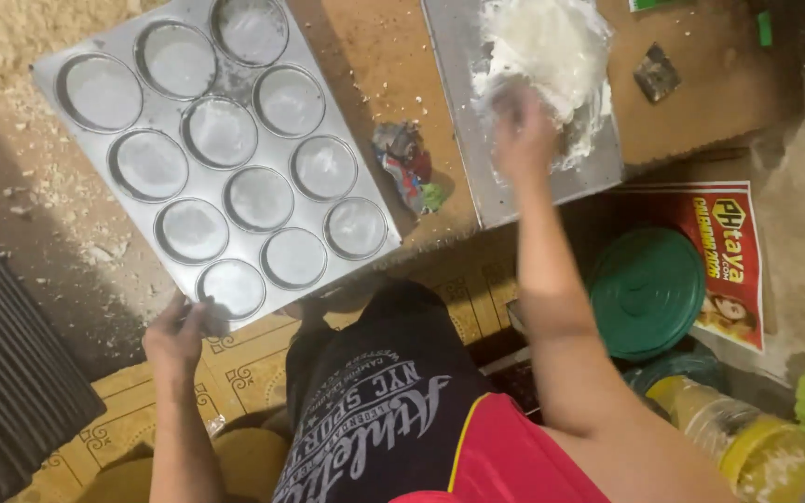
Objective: Greasing individual cups in metal baking trays using a cloth or sponge in a bakery production area.
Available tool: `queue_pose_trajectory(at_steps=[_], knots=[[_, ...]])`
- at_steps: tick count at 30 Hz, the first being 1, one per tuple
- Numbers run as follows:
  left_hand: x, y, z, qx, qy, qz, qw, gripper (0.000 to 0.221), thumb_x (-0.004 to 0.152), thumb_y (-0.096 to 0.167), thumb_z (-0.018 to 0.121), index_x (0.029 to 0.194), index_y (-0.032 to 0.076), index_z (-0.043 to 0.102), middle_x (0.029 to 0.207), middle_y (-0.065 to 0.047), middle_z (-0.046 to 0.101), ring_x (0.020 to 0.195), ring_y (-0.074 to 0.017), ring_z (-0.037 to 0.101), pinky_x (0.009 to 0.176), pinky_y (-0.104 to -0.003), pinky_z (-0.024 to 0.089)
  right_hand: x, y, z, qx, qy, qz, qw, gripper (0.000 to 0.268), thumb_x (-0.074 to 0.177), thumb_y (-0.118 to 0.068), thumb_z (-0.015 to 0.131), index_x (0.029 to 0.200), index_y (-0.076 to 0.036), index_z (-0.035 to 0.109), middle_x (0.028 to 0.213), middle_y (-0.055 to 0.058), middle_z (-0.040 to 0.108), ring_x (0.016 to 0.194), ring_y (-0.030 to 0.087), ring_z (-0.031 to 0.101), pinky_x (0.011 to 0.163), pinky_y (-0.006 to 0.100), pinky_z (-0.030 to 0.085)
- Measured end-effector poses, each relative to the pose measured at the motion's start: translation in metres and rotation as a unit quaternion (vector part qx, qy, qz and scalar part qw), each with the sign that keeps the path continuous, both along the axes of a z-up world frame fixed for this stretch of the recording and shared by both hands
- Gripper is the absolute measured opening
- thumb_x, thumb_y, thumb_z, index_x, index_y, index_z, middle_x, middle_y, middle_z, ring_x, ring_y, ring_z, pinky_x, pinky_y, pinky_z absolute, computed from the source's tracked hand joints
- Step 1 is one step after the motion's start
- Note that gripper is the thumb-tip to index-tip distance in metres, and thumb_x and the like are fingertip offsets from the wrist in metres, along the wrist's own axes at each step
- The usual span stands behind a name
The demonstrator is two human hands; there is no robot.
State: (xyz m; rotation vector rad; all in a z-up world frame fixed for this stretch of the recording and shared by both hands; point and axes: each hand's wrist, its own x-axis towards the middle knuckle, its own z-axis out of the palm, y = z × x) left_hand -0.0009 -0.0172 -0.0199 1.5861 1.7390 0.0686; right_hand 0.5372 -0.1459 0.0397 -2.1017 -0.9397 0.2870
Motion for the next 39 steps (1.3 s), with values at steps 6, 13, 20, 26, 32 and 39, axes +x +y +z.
queue_pose_trajectory(at_steps=[6,13,20,26,32,39], knots=[[-0.011,0.002,0.017,-0.029,-0.015,-0.002,0.999,0.045,0.091,0.042,0.067,0.126,0.013,0.074,0.108,-0.001,0.076,0.103,-0.0058,0.059,0.084,-0.032,0.045,0.104,-0.016,-0.11,-0.235,-0.034,0.002,0.971,0.048,0.094,-0.036,0.069,0.138,-0.017,0.063,0.138,0.011,0.063,0.126,0.033,0.057,0.104,0.043,0.041],[-0.027,0.008,-0.002,-0.02,-0.134,-0.059,0.989,0.044,0.095,0.023,0.07,0.137,0.014,0.065,0.133,-0.013,0.067,0.129,-0.0386,0.055,0.11,-0.052,0.043,-0.211,0.045,0.039,-0.083,0.031,0.24,0.967,0.021,0.089,-0.021,0.078,0.109,-0.018,0.074,0.099,0.006,0.074,0.102,0.029,0.071,0.091,0.043,0.05],[-0.035,0.006,-0.036,0.021,-0.155,-0.071,0.985,0.043,0.094,0.023,0.073,0.135,0.012,0.067,0.127,-0.018,0.07,0.125,-0.0384,0.06,0.107,-0.051,0.046,-0.271,0.059,-0.026,-0.166,-0.151,0.466,0.856,0.025,0.093,-0.033,0.071,0.115,-0.021,0.071,0.1,0.004,0.077,0.098,0.025,0.072,0.086,0.043,0.045],[-0.041,0.003,-0.058,0.012,-0.157,-0.071,0.985,0.047,0.094,0.027,0.073,0.14,0.025,0.063,0.124,-0.016,0.072,0.123,-0.0384,0.062,0.107,-0.052,0.047,-0.352,0.082,-0.024,-0.079,-0.173,0.469,0.863,0.021,0.087,-0.032,0.075,0.106,-0.028,0.069,0.092,-0.003,0.073,0.097,0.022,0.07,0.089,0.041,0.048],[-0.036,0.004,-0.048,0.022,-0.129,-0.08,0.988,0.043,0.093,0.027,0.072,0.135,0.014,0.068,0.126,-0.017,0.071,0.124,-0.0363,0.062,0.109,-0.05,0.047,-0.342,0.102,-0.043,-0.079,-0.225,0.462,0.854,0.034,0.093,-0.042,0.067,0.123,-0.025,0.065,0.097,0.006,0.072,0.098,0.029,0.07,0.094,0.049,0.046],[-0.025,0.003,0.003,-0.04,-0.161,-0.066,0.984,0.045,0.095,0.018,0.067,0.139,0.009,0.063,0.134,-0.019,0.067,0.13,-0.0382,0.056,0.113,-0.051,0.043,-0.274,0.072,-0.012,-0.047,-0.005,0.41,0.911,0.025,0.087,-0.03,0.074,0.11,-0.022,0.072,0.092,0.01,0.077,0.093,0.034,0.073,0.087,0.05,0.053]])
